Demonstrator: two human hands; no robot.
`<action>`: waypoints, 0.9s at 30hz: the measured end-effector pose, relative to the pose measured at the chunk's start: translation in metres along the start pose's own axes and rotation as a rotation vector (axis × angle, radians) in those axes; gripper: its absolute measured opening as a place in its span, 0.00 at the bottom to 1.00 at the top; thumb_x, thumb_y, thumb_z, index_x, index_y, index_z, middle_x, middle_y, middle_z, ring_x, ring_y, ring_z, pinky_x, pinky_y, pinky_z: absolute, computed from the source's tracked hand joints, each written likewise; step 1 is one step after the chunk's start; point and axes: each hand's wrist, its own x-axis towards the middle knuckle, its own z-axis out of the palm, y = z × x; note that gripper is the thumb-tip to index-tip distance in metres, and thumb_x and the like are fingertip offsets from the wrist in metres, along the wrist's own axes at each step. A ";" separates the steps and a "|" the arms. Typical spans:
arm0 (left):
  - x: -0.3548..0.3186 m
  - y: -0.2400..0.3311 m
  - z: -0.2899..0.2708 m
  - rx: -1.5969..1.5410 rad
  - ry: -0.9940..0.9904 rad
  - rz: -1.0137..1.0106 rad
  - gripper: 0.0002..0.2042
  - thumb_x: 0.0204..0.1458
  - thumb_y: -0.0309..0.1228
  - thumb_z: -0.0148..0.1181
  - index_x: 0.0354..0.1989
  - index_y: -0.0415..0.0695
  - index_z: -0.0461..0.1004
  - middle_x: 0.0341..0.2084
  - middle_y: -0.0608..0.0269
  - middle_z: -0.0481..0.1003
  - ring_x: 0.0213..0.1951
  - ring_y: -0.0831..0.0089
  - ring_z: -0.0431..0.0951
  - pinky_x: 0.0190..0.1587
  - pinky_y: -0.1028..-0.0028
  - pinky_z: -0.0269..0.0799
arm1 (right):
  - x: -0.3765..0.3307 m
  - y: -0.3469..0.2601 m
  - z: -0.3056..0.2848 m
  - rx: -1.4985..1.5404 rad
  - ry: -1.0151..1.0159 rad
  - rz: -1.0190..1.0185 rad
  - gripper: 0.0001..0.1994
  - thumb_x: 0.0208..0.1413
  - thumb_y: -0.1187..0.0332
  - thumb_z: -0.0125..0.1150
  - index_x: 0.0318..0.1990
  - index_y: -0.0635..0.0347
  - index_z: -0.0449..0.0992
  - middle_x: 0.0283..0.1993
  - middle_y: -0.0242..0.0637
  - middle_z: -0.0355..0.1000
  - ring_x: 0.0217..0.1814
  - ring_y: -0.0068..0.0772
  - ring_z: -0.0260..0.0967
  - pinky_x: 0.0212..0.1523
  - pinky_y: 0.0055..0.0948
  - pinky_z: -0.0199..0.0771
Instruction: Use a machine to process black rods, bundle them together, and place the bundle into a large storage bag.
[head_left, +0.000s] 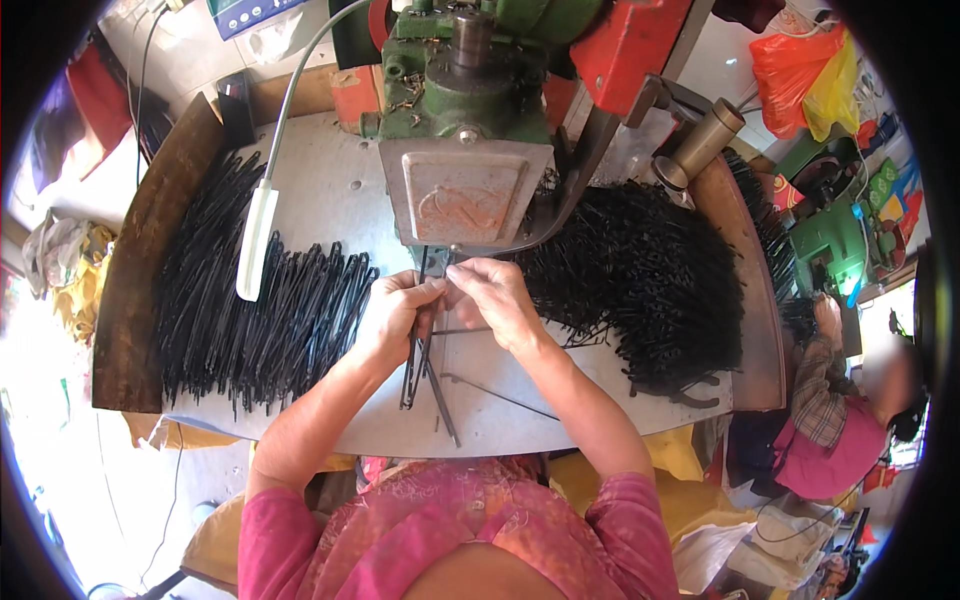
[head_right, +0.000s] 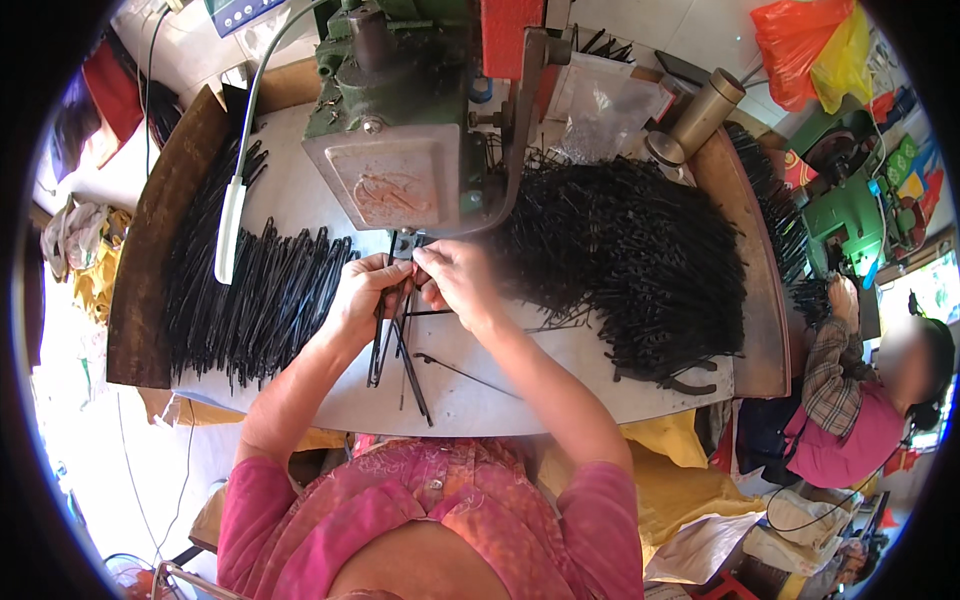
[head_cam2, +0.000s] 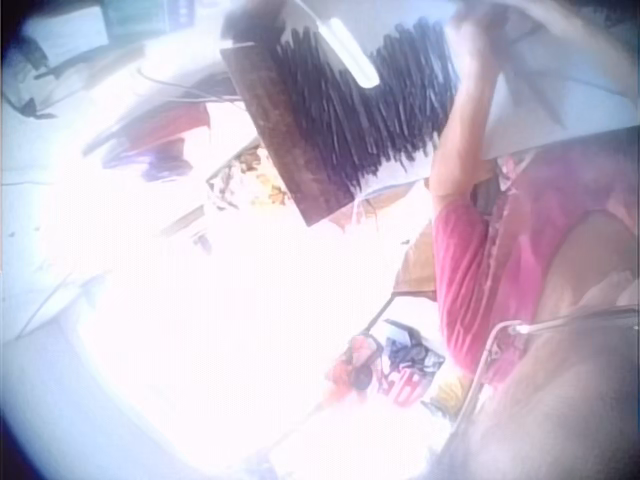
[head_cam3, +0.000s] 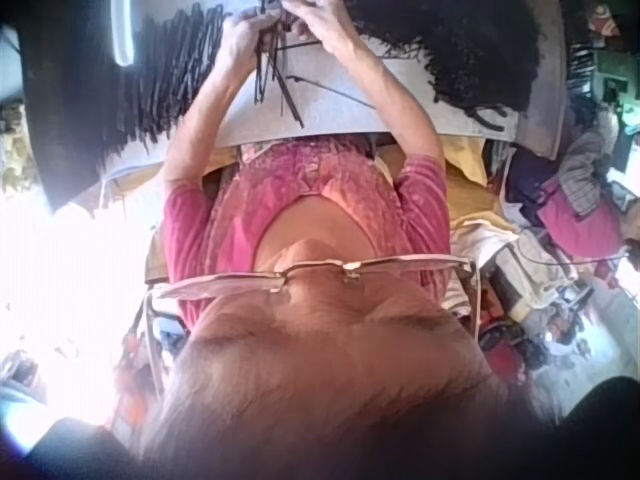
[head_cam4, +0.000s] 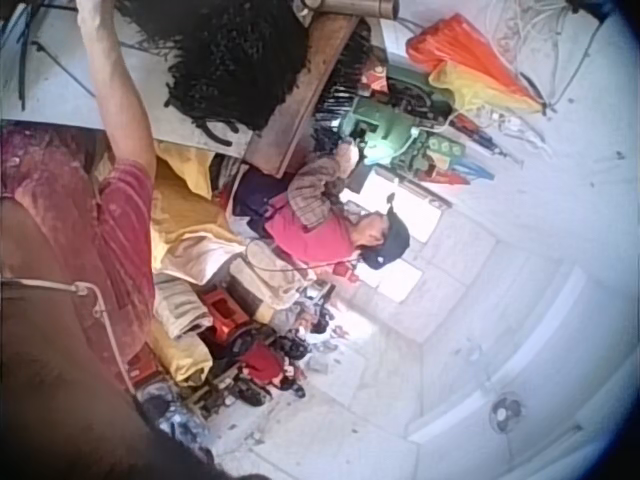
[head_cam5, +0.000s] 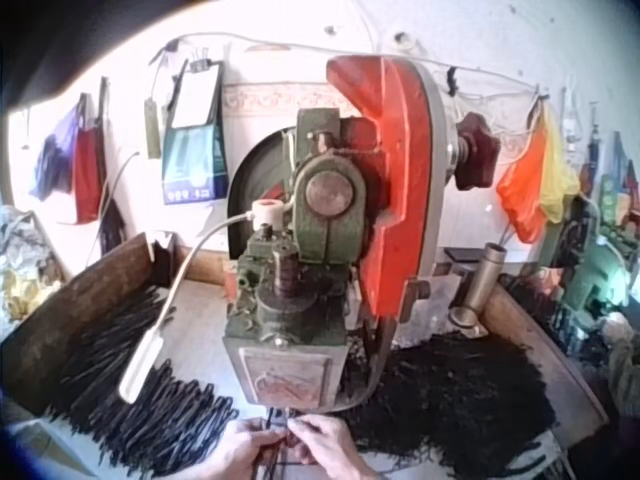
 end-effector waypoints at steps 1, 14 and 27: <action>-0.001 0.002 0.000 0.011 -0.004 -0.004 0.06 0.46 0.27 0.54 0.20 0.40 0.68 0.13 0.67 0.67 0.10 0.86 0.58 0.11 0.86 0.50 | -0.002 -0.003 -0.002 -0.035 -0.003 0.033 0.09 0.50 0.67 0.53 0.30 0.64 0.73 0.21 0.32 0.68 0.15 0.14 0.60 0.12 0.13 0.57; -0.017 0.065 -0.050 0.837 0.042 0.046 0.07 0.40 0.27 0.56 0.18 0.36 0.68 0.13 0.61 0.68 0.13 0.74 0.65 0.17 0.77 0.60 | -0.021 0.006 -0.074 -0.406 0.037 -0.085 0.07 0.46 0.71 0.52 0.28 0.66 0.73 0.19 0.32 0.68 0.16 0.18 0.62 0.15 0.18 0.60; -0.027 -0.022 -0.008 1.614 0.081 0.725 0.10 0.39 0.35 0.56 0.19 0.40 0.68 0.20 0.57 0.69 0.26 0.61 0.71 0.27 0.66 0.68 | -0.020 0.002 -0.048 -1.430 0.007 -0.430 0.04 0.42 0.73 0.49 0.27 0.61 0.70 0.30 0.44 0.66 0.31 0.46 0.68 0.30 0.39 0.68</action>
